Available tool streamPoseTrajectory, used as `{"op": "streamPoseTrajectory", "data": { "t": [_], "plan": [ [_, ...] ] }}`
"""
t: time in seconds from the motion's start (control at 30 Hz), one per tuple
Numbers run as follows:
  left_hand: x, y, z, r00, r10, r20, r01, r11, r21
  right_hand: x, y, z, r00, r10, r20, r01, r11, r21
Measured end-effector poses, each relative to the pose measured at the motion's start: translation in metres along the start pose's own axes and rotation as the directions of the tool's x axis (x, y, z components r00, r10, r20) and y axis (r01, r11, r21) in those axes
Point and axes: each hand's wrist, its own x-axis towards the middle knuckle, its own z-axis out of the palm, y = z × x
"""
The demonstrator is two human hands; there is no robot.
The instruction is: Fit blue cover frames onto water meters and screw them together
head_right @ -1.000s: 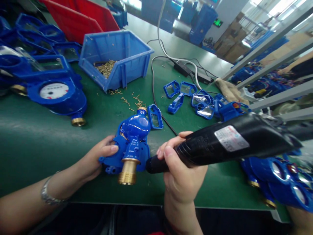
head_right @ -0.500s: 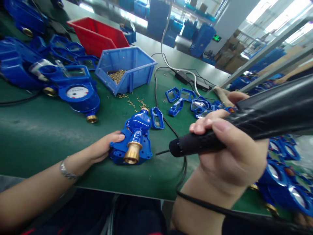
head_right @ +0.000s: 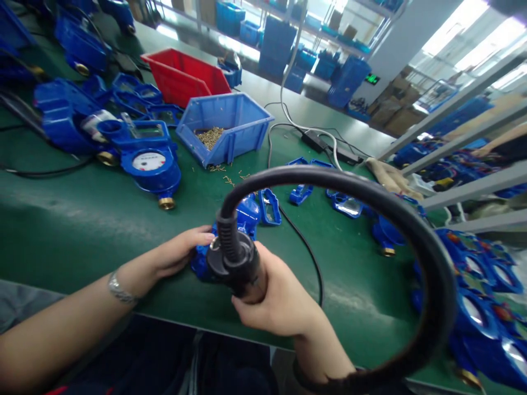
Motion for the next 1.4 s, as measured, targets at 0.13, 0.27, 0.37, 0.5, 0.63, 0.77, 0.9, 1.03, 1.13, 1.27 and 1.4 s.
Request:
{"op": "streamPoseTrajectory", "data": {
  "t": [0.13, 0.27, 0.37, 0.5, 0.63, 0.77, 0.9, 1.03, 1.13, 1.27, 1.4],
  "plan": [
    [0.001, 0.0, 0.0, 0.999, -0.02, 0.046, 0.023, 0.997, -0.072, -0.013, 0.008, -0.02, 1.0, 0.02, 0.001, -0.02, 0.994, -0.104],
    [0.002, 0.001, -0.001, 0.997, -0.064, 0.031, 0.066, 0.995, -0.071, -0.031, 0.007, -0.041, 0.992, 0.112, 0.054, -0.108, 0.992, -0.071],
    [0.003, 0.001, 0.001, 0.996, -0.084, -0.026, 0.082, 0.995, -0.052, -0.044, -0.008, -0.055, 0.983, 0.179, -0.049, -0.18, 0.983, -0.018],
    [0.008, -0.001, 0.009, 0.994, -0.101, -0.05, 0.099, 0.995, -0.032, -0.042, -0.04, -0.058, 0.808, -0.058, -0.587, 0.194, 0.966, 0.172],
    [0.012, -0.007, 0.017, 0.995, -0.099, -0.028, 0.098, 0.994, -0.042, -0.01, -0.061, -0.034, 0.509, -0.111, -0.854, 0.461, 0.873, 0.161],
    [0.012, -0.012, 0.015, 0.999, -0.038, 0.037, 0.04, 0.998, -0.039, 0.024, -0.063, -0.01, 0.549, -0.196, -0.812, 0.474, 0.874, 0.11],
    [0.01, -0.013, 0.015, 0.999, 0.035, 0.037, -0.035, 0.999, 0.004, 0.041, -0.055, 0.003, 0.646, -0.186, -0.74, 0.442, 0.882, 0.164],
    [0.01, -0.012, 0.025, 0.993, 0.065, -0.103, -0.06, 0.997, 0.056, 0.048, -0.045, 0.014, 0.709, -0.116, -0.695, 0.288, 0.948, 0.136],
    [0.011, -0.012, 0.033, 0.98, 0.083, -0.179, -0.07, 0.994, 0.081, 0.05, -0.038, 0.02, 0.695, -0.1, -0.712, 0.302, 0.939, 0.164],
    [0.011, -0.012, 0.036, 0.974, 0.073, -0.216, -0.058, 0.996, 0.074, 0.05, -0.035, 0.024, 0.686, -0.096, -0.721, 0.374, 0.897, 0.237],
    [0.012, -0.015, 0.033, 0.973, 0.053, -0.225, -0.035, 0.996, 0.081, 0.05, -0.034, 0.026, 0.699, -0.086, -0.71, 0.39, 0.878, 0.278]
  ]
}}
